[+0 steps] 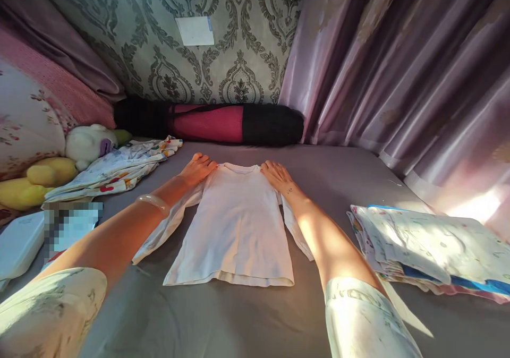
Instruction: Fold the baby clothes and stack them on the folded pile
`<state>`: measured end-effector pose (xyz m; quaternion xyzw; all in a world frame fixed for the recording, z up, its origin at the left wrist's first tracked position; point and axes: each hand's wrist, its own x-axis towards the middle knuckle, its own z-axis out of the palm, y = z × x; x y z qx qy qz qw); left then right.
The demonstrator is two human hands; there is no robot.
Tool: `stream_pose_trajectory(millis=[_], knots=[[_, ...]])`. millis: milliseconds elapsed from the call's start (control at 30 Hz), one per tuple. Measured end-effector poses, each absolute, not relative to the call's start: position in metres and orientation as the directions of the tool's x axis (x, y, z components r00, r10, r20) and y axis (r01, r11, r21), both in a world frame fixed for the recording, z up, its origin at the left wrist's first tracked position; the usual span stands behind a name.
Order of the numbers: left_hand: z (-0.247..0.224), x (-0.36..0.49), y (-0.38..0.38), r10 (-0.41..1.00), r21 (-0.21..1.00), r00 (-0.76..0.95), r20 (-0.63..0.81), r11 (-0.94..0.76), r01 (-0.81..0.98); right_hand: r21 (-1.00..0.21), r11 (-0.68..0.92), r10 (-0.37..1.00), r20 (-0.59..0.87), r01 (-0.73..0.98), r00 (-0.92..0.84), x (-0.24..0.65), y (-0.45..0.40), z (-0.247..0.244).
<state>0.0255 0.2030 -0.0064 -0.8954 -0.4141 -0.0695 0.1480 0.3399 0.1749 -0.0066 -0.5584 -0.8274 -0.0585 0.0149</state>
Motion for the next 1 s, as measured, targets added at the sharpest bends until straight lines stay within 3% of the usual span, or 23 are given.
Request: stream_pose_trajectory(millis=[133, 300, 433, 500, 633, 833, 900, 1000], knots=[[-0.005, 0.031, 0.222, 0.746, -0.139, 0.618, 0.249, -0.604, 0.785, 0.041, 0.352, 0.930, 0.099, 0.935, -0.355, 0.342, 0.189, -0.008], [-0.008, 0.047, 0.228, 0.896, -0.101, 0.407, 0.176, -0.395, 0.913, -0.010, 0.242, 0.966, 0.094, 0.970, -0.240, 0.339, 0.194, -0.008], [-0.001, 0.065, 0.210, 0.920, -0.127, 0.302, 0.249, -0.278, 0.952, -0.041, 0.166, 0.972, 0.175, 0.985, -0.156, 0.327, 0.183, -0.005], [0.002, 0.073, 0.199, 0.911, -0.117, 0.326, 0.251, -0.306, 0.945, -0.073, 0.193, 0.967, 0.186, 0.978, -0.177, 0.320, 0.173, -0.006], [-0.008, 0.082, 0.182, 0.908, -0.004, 0.402, 0.120, -0.405, 0.914, -0.148, 0.260, 0.961, 0.139, 0.954, -0.240, 0.306, 0.156, -0.018], [-0.036, 0.086, 0.174, 0.938, 0.056, 0.344, 0.036, -0.346, 0.937, -0.287, 0.227, 0.971, -0.003, 0.931, -0.238, 0.304, 0.154, -0.024], [-0.035, 0.086, 0.174, 0.940, 0.058, 0.341, -0.004, -0.340, 0.939, -0.370, 0.211, 0.975, 0.017, 0.905, -0.220, 0.314, 0.155, -0.011], [-0.028, 0.087, 0.173, 0.937, 0.059, 0.347, -0.037, -0.345, 0.937, -0.436, 0.157, 0.982, 0.164, 0.886, -0.093, 0.343, 0.144, 0.015]])
